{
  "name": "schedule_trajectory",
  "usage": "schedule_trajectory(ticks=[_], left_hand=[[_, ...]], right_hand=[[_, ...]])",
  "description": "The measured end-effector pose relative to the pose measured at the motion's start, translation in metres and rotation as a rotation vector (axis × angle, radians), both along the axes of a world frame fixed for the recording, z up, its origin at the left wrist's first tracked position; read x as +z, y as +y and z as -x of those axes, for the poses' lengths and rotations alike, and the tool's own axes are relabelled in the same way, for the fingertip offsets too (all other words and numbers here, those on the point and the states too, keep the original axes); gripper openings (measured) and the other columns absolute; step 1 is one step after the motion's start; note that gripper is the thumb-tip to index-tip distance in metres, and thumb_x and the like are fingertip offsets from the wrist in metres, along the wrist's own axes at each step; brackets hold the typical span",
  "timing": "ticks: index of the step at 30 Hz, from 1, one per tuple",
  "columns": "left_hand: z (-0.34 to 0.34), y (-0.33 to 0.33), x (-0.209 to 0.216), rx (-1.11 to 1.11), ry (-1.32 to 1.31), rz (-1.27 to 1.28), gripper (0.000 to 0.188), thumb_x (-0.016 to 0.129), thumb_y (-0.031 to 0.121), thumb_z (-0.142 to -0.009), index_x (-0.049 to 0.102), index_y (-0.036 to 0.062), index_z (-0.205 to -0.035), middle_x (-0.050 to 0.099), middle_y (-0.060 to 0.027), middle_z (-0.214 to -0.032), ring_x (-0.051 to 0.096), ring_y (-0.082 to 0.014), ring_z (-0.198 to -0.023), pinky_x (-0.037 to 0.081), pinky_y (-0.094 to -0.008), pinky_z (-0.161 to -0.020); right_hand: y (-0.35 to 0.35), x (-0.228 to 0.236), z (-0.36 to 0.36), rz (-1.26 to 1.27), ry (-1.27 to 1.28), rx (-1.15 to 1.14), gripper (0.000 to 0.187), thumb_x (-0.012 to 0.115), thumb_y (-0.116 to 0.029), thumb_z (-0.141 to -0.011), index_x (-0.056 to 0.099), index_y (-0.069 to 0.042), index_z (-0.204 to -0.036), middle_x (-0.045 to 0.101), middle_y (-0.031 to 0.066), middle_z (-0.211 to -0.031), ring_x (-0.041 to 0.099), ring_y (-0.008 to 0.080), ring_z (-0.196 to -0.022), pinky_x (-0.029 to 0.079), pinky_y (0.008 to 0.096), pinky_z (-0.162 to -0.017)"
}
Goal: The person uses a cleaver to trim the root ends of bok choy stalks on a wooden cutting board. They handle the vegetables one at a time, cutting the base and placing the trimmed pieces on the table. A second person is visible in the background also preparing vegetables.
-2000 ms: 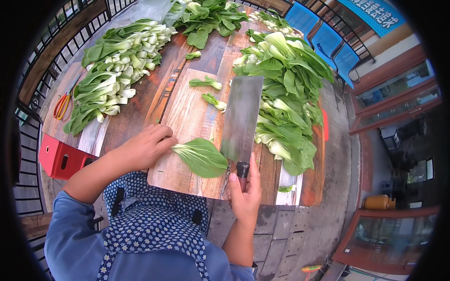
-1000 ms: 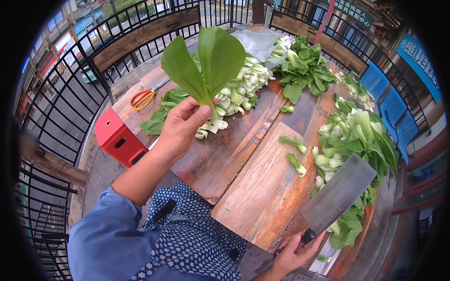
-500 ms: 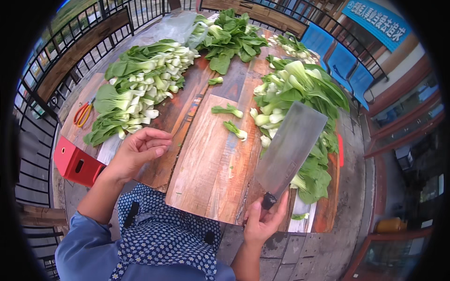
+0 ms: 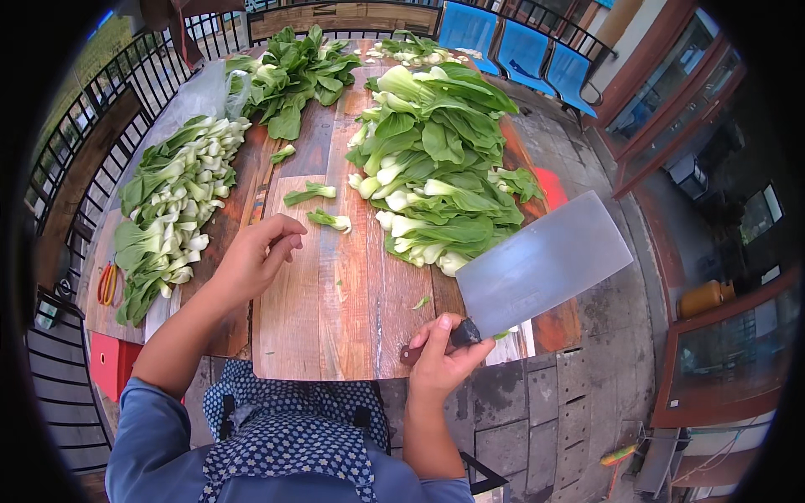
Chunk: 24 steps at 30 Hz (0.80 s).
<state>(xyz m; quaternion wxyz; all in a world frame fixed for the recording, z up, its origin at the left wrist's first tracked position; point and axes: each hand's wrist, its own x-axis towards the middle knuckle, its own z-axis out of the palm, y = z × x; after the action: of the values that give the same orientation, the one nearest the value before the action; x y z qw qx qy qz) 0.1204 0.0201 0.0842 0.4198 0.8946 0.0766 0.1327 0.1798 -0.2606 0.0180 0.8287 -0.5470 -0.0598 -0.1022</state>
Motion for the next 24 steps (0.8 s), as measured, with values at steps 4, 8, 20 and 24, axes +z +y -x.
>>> schedule_trajectory(ticks=[4, 8, 20, 24], left_hand=[[-0.030, 0.004, -0.012, -0.072, -0.252, -0.262, 0.026, 0.062, -0.003, -0.097, 0.065, 0.0009, -0.122, 0.065, -0.0172, -0.122, 0.063, -0.0355, -0.116, 0.053, -0.0400, -0.096], [-0.062, -0.010, -0.015, -0.180, -0.244, -0.292, 0.030, 0.066, -0.001, -0.095, 0.066, 0.0018, -0.124, 0.066, -0.0164, -0.122, 0.063, -0.0367, -0.117, 0.052, -0.0420, -0.099], [-0.127, -0.064, -0.044, -0.155, -0.352, -0.340, 0.019, 0.074, 0.003, -0.089, 0.064, 0.0028, -0.105, 0.063, -0.0155, -0.113, 0.063, -0.0394, -0.102, 0.052, -0.0465, -0.090], [-0.099, -0.052, -0.020, -0.152, -0.361, -0.262, 0.016, 0.070, -0.003, -0.090, 0.061, 0.0013, -0.102, 0.063, -0.0155, -0.107, 0.063, -0.0392, -0.100, 0.052, -0.0446, -0.086]], right_hand=[[0.004, 0.003, 0.003, -0.044, 0.038, 0.039, 0.031, 0.058, -0.001, -0.105, 0.034, -0.006, -0.125, 0.057, 0.0093, -0.096, 0.056, 0.0126, -0.060, 0.051, 0.0276, -0.051], [0.005, 0.015, 0.004, 0.047, -0.010, 0.016, 0.029, 0.058, -0.006, -0.106, 0.033, -0.005, -0.121, 0.058, 0.0088, -0.092, 0.058, 0.0107, -0.059, 0.049, 0.0246, -0.046], [-0.002, 0.001, 0.000, 0.038, 0.012, 0.074, 0.032, 0.059, -0.004, -0.106, 0.032, -0.004, -0.124, 0.059, 0.0095, -0.095, 0.058, 0.0116, -0.061, 0.050, 0.0256, -0.050], [0.000, 0.005, 0.002, 0.049, 0.006, 0.051, 0.031, 0.058, -0.005, -0.106, 0.032, -0.004, -0.123, 0.058, 0.0093, -0.094, 0.058, 0.0117, -0.060, 0.049, 0.0260, -0.049]])
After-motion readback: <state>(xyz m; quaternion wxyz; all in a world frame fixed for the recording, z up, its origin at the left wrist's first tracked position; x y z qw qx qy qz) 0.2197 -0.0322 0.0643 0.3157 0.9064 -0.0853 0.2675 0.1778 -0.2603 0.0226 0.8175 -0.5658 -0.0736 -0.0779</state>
